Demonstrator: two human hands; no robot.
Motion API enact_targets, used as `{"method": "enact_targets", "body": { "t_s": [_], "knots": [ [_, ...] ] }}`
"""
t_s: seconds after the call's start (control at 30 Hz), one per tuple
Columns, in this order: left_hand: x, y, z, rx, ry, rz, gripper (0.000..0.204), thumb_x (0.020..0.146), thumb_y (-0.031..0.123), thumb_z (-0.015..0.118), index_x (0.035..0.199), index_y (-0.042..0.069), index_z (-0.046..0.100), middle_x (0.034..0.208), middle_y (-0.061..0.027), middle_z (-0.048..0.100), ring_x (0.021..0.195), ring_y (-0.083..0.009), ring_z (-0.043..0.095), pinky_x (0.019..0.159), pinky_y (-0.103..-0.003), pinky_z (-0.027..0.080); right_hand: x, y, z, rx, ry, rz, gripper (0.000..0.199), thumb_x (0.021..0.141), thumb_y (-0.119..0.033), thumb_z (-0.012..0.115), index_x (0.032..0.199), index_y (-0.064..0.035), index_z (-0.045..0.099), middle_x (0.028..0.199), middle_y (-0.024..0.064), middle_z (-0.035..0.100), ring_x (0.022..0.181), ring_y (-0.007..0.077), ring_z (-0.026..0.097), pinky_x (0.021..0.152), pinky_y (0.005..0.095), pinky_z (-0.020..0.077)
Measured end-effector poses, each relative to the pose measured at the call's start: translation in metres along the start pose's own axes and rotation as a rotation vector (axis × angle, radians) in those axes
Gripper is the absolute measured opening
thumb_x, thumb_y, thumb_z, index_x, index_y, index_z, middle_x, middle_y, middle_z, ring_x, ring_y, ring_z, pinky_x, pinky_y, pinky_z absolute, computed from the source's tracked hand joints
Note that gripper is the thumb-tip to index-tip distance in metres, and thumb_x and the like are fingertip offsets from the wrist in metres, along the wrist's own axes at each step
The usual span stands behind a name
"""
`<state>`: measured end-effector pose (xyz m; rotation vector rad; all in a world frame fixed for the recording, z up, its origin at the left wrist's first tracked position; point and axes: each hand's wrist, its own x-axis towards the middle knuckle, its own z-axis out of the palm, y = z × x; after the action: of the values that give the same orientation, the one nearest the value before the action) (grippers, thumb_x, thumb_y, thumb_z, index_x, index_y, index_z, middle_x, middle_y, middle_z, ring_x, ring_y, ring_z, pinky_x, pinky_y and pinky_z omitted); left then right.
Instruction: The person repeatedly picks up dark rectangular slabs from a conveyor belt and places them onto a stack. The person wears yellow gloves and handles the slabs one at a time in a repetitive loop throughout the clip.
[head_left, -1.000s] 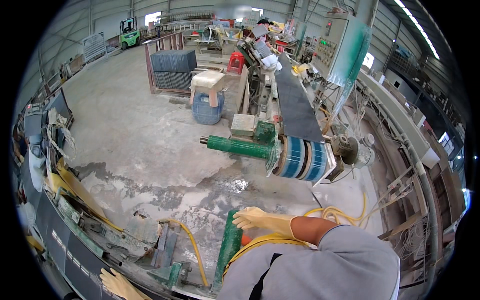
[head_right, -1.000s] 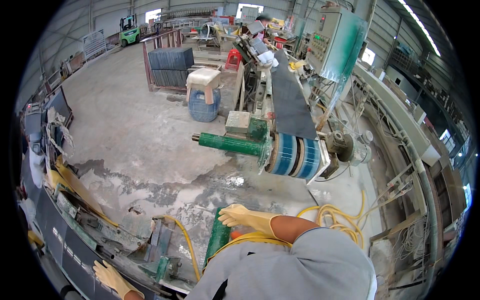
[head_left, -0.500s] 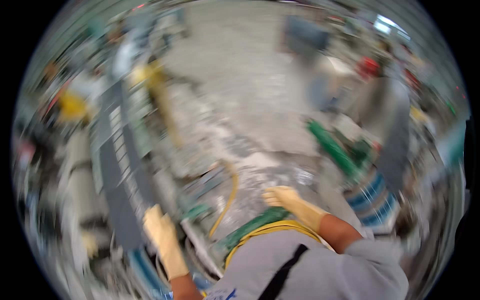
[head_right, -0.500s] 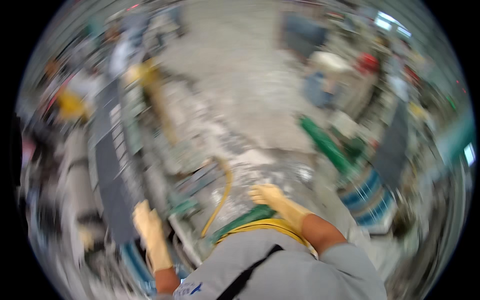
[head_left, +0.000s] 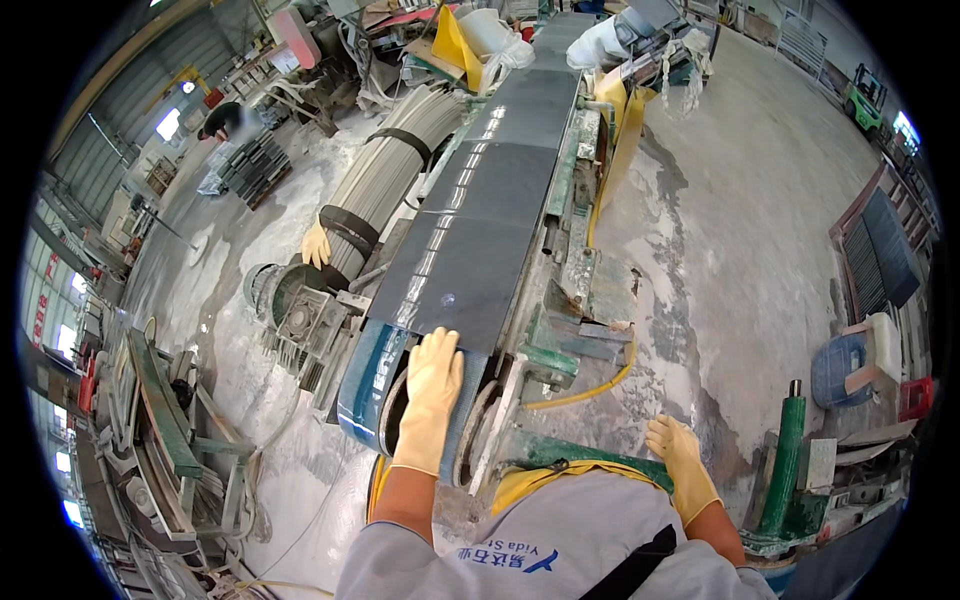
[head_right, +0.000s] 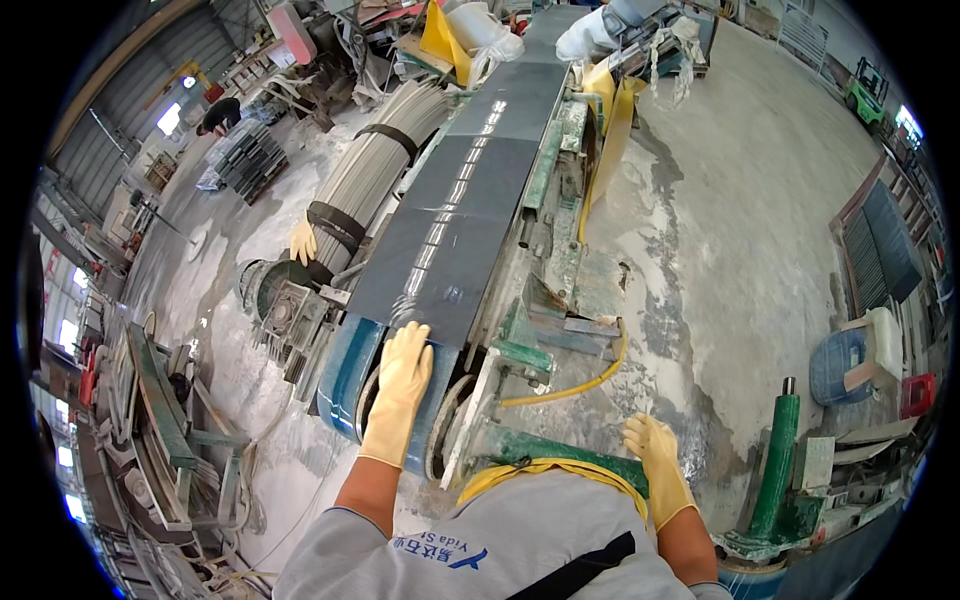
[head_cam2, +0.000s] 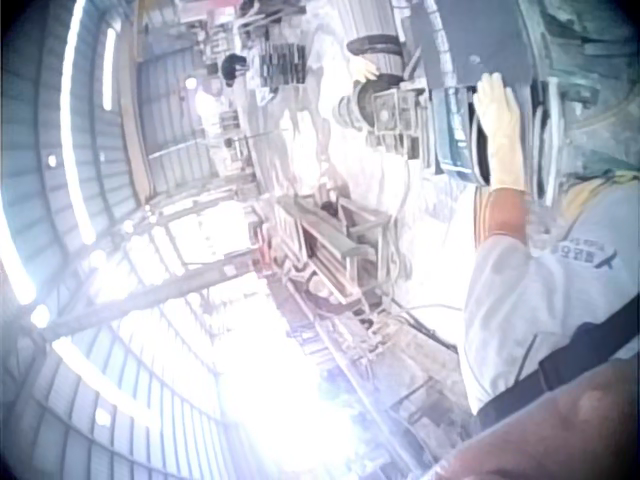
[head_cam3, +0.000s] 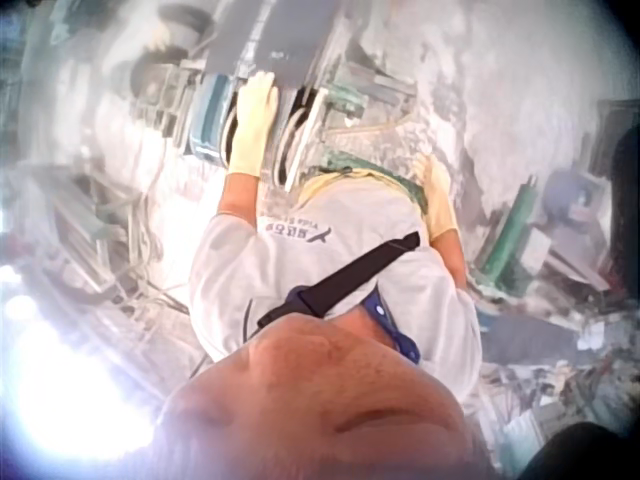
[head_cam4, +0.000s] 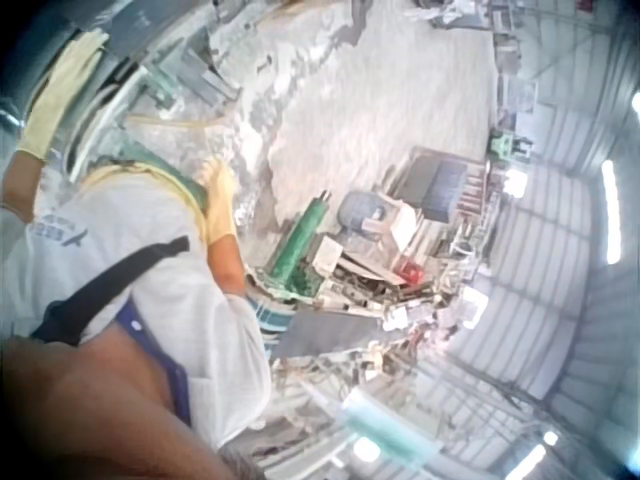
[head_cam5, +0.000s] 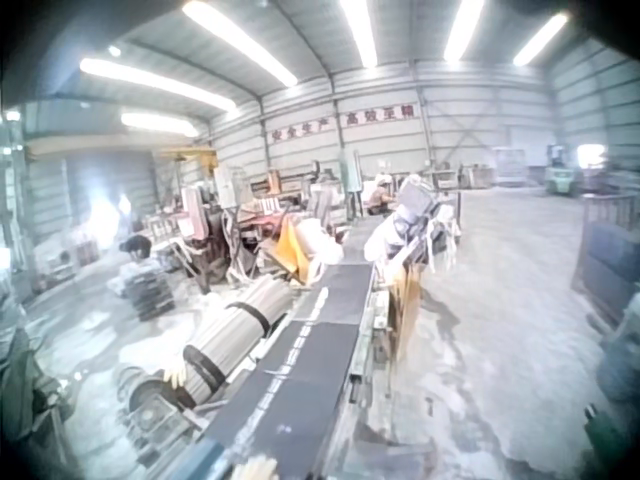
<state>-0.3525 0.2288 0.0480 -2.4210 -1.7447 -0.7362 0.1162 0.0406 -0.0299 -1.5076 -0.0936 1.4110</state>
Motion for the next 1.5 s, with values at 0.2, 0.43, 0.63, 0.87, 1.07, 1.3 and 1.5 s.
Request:
{"method": "enact_targets", "body": {
  "t_s": [0.2, 0.43, 0.63, 0.87, 1.07, 1.3, 1.5],
  "knots": [
    [0.007, -0.064, 0.0, 0.135, -0.034, -0.204, 0.044, 0.096, 0.024, 0.064, 0.135, 0.005, 0.058, 0.128, -0.0179, 0.06, 0.119, -0.0385, 0.056, 0.101, -0.05, 0.044, 0.002, 0.029, -0.04, 0.051, 0.054, 0.06, 0.046, 0.107, -0.031, 0.049, 0.135, 0.0051, 0.055, 0.125, 0.023, 0.069, 0.104, 0.0381, 0.07, 0.088, 0.046, 0.0588],
    [0.036, -0.025, 0.008, 0.209, 0.086, -0.264, 0.044, 0.094, 0.028, 0.062, 0.13, 0.004, 0.055, 0.133, -0.024, 0.054, 0.122, -0.0445, 0.049, 0.106, -0.055, 0.04, 0.021, 0.079, -0.097, 0.231, -0.018, 0.01, 0.042, 0.105, -0.025, 0.051, 0.134, 0.0049, 0.056, 0.128, 0.0225, 0.068, 0.112, 0.0379, 0.067, 0.091, 0.0447, 0.0567],
    [0.035, -0.017, -0.01, 0.244, 0.259, -0.268, 0.036, 0.085, 0.028, 0.068, 0.115, 0.01, 0.059, 0.114, -0.0136, 0.055, 0.109, -0.034, 0.052, 0.094, -0.048, 0.042, 0.029, 0.026, 0.0, -0.01, 0.0, 0.073, 0.042, 0.105, -0.025, 0.051, 0.134, 0.0049, 0.056, 0.127, 0.0227, 0.068, 0.111, 0.038, 0.067, 0.091, 0.0448, 0.0567],
    [0.018, -0.016, -0.03, 0.164, 0.186, -0.407, 0.042, 0.083, 0.029, 0.072, 0.117, 0.01, 0.06, 0.117, -0.0126, 0.055, 0.114, -0.0318, 0.052, 0.095, -0.044, 0.042, 0.058, 0.051, 0.116, -0.272, -0.255, 0.21, 0.042, 0.105, -0.024, 0.051, 0.134, 0.005, 0.056, 0.127, 0.0229, 0.068, 0.111, 0.0381, 0.067, 0.091, 0.0448, 0.0567],
    [-0.007, 0.003, -0.041, 0.172, -0.143, -0.357, 0.054, 0.089, 0.033, 0.071, 0.134, 0.006, 0.057, 0.137, -0.0156, 0.055, 0.124, -0.0315, 0.052, 0.105, -0.043, 0.041, 0.051, 0.103, 0.162, -0.431, -0.441, 0.329, 0.042, 0.104, -0.024, 0.052, 0.134, 0.0051, 0.056, 0.127, 0.023, 0.068, 0.11, 0.0382, 0.067, 0.091, 0.0448, 0.0567],
    [-0.022, 0.03, -0.051, 0.156, -0.415, -0.409, 0.067, 0.097, 0.037, 0.064, 0.152, 0.004, 0.045, 0.161, -0.0158, 0.041, 0.149, -0.0305, 0.037, 0.124, -0.044, 0.024, 0.049, 0.119, 0.179, -0.515, -0.524, 0.384, 0.042, 0.104, -0.024, 0.052, 0.134, 0.0052, 0.056, 0.126, 0.0233, 0.068, 0.11, 0.0383, 0.067, 0.091, 0.0449, 0.0566],
    [-0.014, 0.021, -0.033, 0.256, -0.558, -0.411, 0.067, 0.1, 0.042, 0.059, 0.155, 0.007, 0.044, 0.164, -0.0129, 0.039, 0.148, -0.0275, 0.038, 0.122, -0.043, 0.026, 0.049, 0.123, 0.176, -0.538, -0.539, 0.397, 0.042, 0.104, -0.024, 0.052, 0.134, 0.0053, 0.056, 0.126, 0.0234, 0.068, 0.109, 0.0384, 0.067, 0.091, 0.0449, 0.0566]
  ]
}}
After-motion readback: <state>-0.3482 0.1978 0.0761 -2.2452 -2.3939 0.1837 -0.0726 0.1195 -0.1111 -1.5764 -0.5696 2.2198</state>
